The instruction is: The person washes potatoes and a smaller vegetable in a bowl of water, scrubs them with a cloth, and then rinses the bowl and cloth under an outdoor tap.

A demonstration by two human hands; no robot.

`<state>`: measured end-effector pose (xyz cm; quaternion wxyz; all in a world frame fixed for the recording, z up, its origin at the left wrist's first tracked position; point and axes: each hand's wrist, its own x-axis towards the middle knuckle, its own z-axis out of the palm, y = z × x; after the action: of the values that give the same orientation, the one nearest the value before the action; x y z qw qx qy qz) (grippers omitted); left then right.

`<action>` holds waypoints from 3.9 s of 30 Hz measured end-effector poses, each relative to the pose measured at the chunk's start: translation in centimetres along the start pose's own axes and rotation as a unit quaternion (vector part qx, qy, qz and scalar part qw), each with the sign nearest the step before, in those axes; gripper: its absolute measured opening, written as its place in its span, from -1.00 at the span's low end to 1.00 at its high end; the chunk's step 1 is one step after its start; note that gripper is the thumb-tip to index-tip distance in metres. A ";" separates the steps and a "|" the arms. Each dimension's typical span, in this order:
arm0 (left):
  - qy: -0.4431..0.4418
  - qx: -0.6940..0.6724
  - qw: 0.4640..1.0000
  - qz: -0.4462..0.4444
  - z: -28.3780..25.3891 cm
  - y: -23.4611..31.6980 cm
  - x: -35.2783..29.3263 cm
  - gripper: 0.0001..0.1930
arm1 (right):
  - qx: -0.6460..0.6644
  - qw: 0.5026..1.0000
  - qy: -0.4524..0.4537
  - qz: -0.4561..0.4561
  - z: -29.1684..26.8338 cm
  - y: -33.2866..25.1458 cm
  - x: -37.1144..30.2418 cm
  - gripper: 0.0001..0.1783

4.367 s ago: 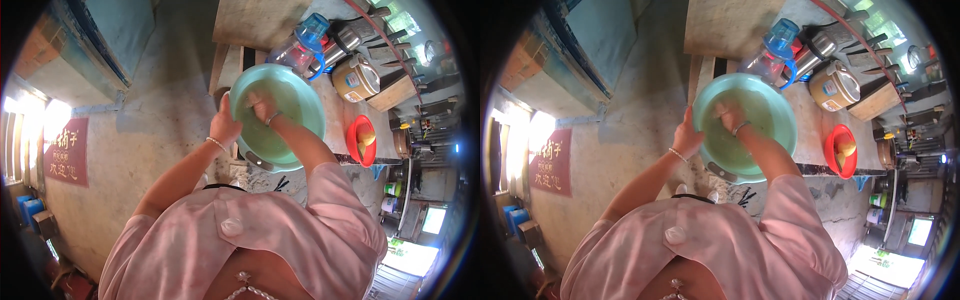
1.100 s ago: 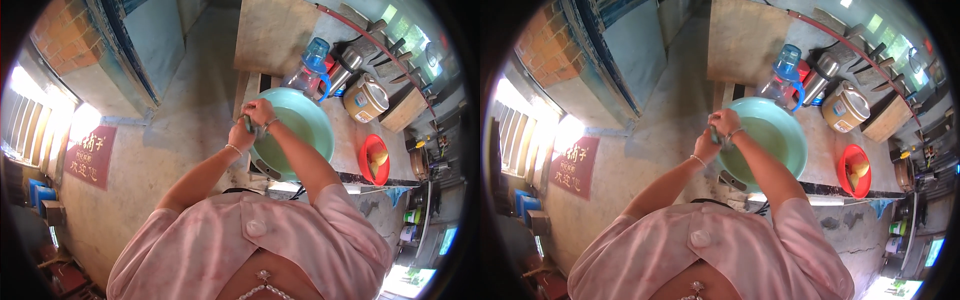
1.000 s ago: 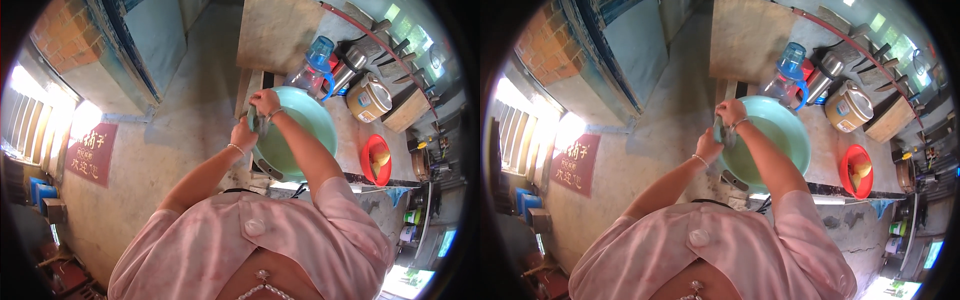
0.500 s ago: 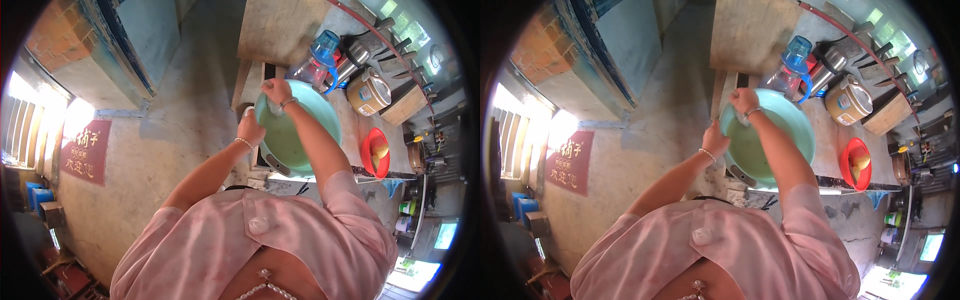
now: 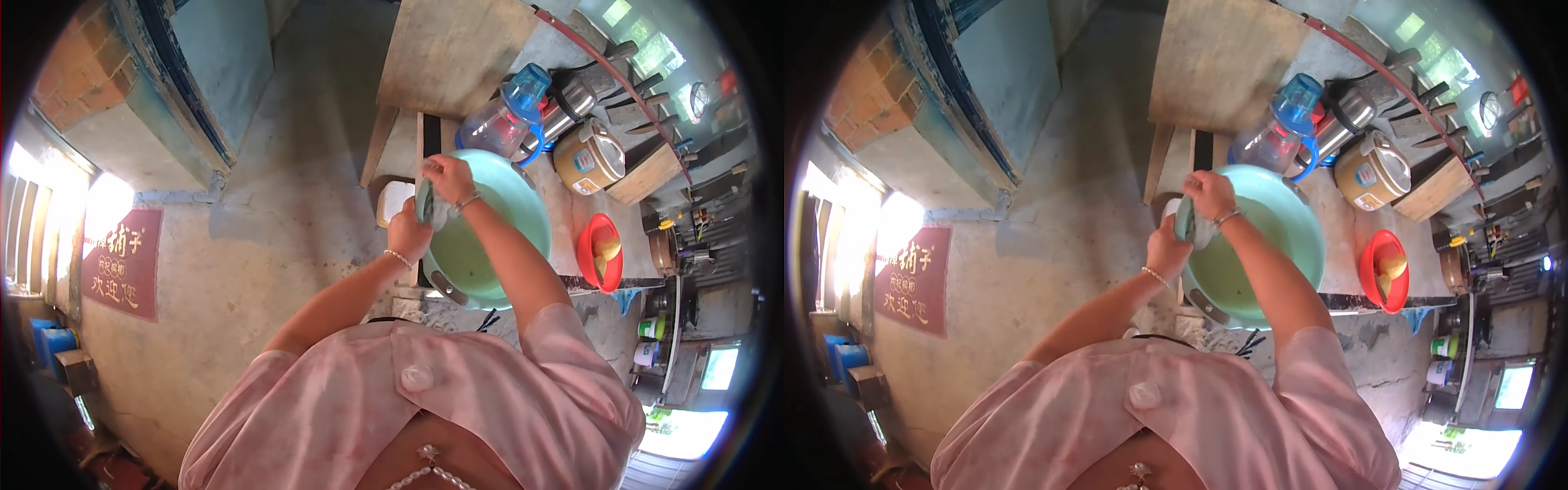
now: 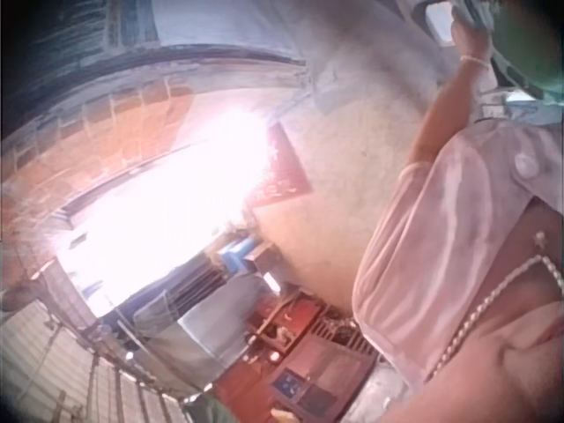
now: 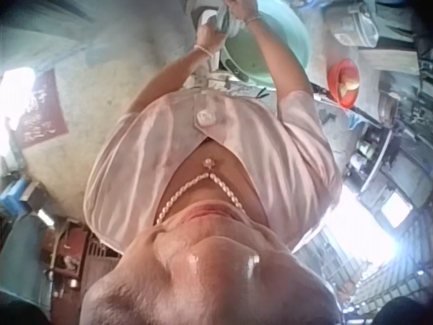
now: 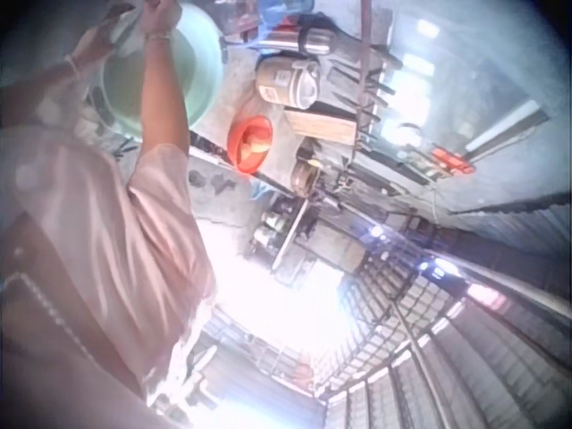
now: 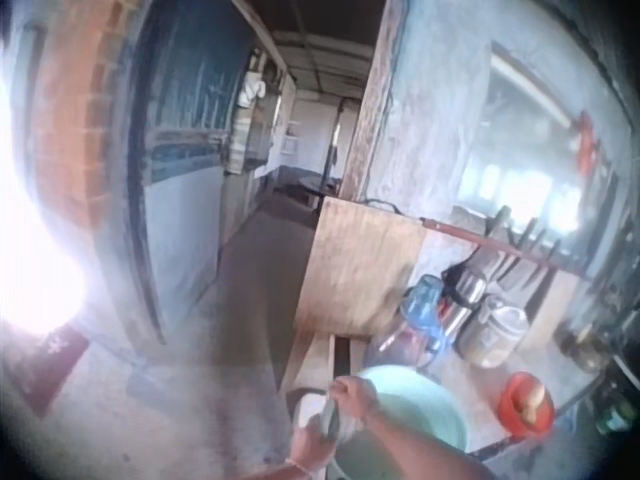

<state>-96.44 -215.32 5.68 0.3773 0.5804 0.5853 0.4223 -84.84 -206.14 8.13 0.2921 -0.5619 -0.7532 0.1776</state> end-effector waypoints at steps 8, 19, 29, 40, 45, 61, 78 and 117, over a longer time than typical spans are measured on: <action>0.046 -0.016 0.999 -0.004 0.3 0.4 -0.3 -0.59 | -0.146 0.983 0.103 0.040 -4.2 8.3 4.5 -0.72; 0.031 0.046 0.998 0.001 0.6 -1.5 1.5 -0.60 | 0.051 0.998 0.010 -0.046 1.0 2.0 0.0 -0.73; 0.036 -0.073 0.987 -0.139 2.5 0.7 -9.8 -0.52 | 0.136 0.985 -0.067 -0.084 -0.6 0.1 -3.7 -0.68; 0.125 -0.178 0.969 -0.116 4.8 2.9 -11.7 -0.71 | -0.010 0.910 -0.330 -0.249 -4.6 -3.3 -11.2 -0.72; 0.094 -0.146 0.977 -0.128 4.6 2.4 -11.6 -0.71 | 0.025 0.945 -0.231 -0.231 -1.6 -2.3 -7.8 -0.74; 0.056 -0.160 0.980 -0.102 3.2 3.6 -11.3 -0.69 | -0.180 0.981 0.058 0.049 -4.6 6.0 3.5 -0.76; 0.001 0.241 0.970 -0.020 0.4 1.0 0.6 -0.55 | -0.022 0.993 -0.061 -0.095 -12.4 10.0 -4.8 -0.84; 0.100 -0.022 0.989 -0.111 3.0 -0.1 1.6 -0.64 | -0.197 0.955 0.133 0.178 -12.1 4.0 -26.3 -0.83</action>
<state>-93.77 -213.55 4.55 0.3739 0.4583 0.6714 0.4465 -68.92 -230.64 8.65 0.2366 -0.7518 -0.6155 -0.0012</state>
